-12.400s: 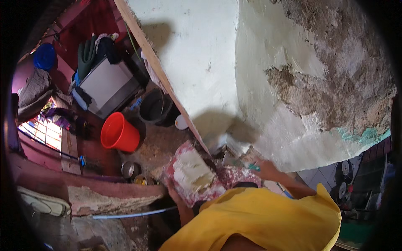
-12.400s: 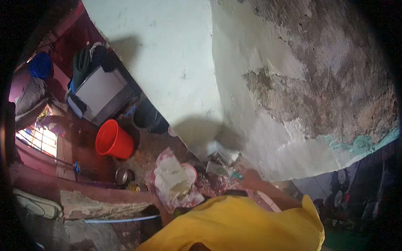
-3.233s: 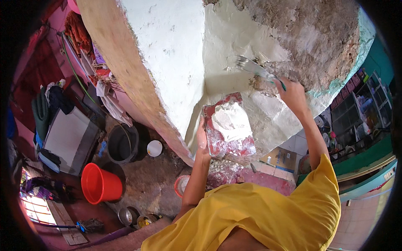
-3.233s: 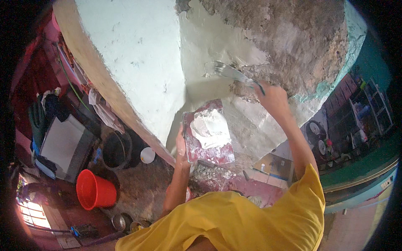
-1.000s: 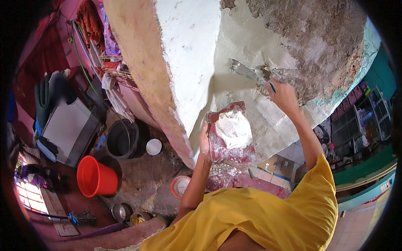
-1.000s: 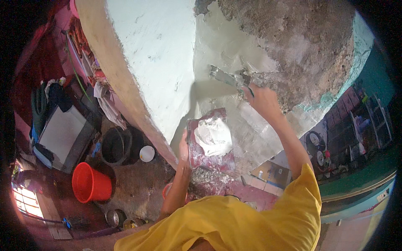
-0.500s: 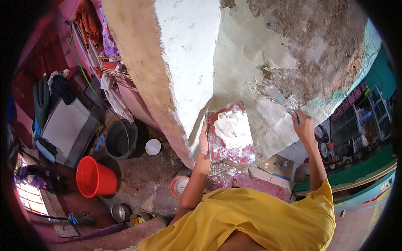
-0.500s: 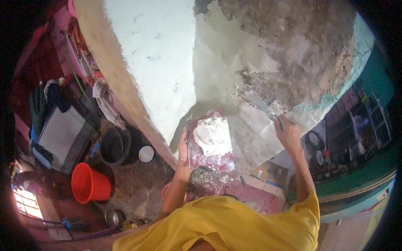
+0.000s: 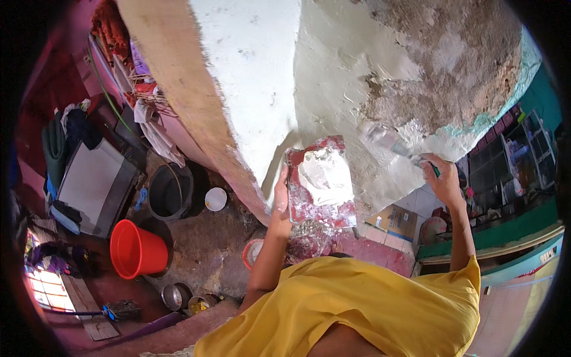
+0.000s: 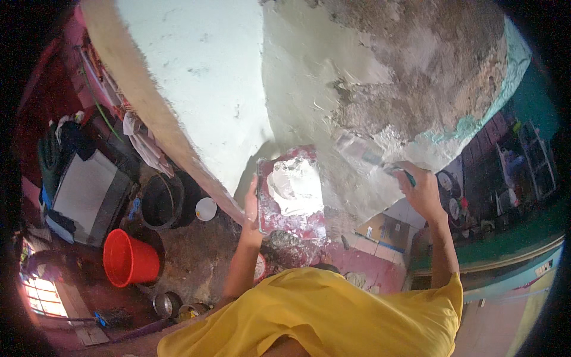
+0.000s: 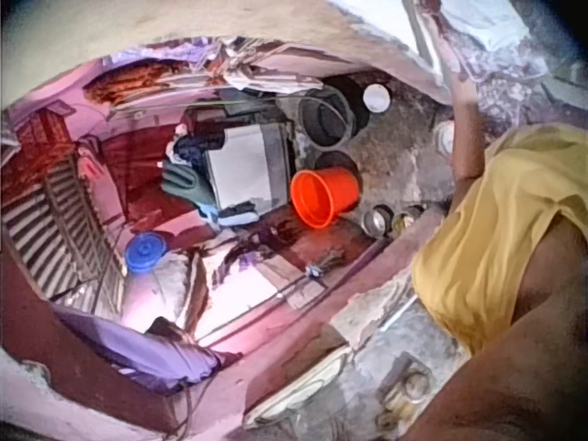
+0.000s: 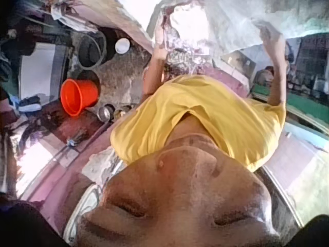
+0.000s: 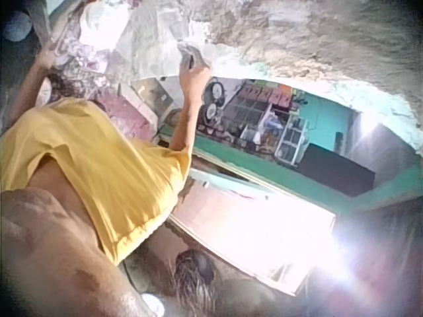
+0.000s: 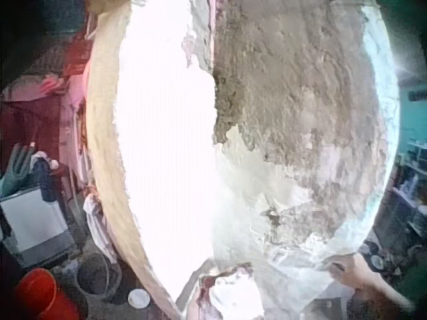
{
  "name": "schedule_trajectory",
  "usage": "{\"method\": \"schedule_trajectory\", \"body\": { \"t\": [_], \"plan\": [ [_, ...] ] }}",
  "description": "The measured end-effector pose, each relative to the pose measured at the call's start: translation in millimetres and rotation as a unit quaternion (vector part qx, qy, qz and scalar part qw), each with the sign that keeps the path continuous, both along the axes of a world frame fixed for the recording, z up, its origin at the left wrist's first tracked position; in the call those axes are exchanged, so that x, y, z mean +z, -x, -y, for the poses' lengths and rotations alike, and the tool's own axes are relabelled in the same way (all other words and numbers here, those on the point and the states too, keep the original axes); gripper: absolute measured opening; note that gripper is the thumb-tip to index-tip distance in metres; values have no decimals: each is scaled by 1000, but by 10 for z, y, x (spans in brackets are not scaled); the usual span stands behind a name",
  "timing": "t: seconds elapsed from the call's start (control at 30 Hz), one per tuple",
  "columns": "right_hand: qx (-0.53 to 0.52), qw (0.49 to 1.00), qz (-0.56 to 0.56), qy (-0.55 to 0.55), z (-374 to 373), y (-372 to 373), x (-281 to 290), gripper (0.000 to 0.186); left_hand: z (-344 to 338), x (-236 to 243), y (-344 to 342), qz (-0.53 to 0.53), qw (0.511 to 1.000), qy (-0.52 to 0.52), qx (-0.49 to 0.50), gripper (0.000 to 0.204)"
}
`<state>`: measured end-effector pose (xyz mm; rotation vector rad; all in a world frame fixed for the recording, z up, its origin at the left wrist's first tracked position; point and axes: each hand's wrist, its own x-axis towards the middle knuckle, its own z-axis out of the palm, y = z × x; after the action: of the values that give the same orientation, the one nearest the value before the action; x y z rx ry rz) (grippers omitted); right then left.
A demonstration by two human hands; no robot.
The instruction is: The person applies white plaster to an indoor wall using a putty knife while holding a plastering hawk.
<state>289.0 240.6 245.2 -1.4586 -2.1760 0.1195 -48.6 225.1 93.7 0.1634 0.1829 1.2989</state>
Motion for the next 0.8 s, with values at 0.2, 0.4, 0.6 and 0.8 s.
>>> {"method": "schedule_trajectory", "body": {
  "t": [0.2, 0.4, 0.6, 0.8],
  "plan": [
    [100, 995, -3, 23, 131, 172, 55, 27, 217, 180, 104, 34, 998, 7, -51, 48],
    [97, 990, 99, -35, 137, 95, 372, 29, 323, 256, -2, -371, 873, -264, 176, 46],
    [131, 981, 132, 57, 24, -28, 414, 35, 557, 646, 21, -289, 936, -148, 137, 42],
    [172, 970, 119, 123, -115, 7, 197, 34, 262, 257, 333, -124, 987, 62, -86, 38]
  ]
}}
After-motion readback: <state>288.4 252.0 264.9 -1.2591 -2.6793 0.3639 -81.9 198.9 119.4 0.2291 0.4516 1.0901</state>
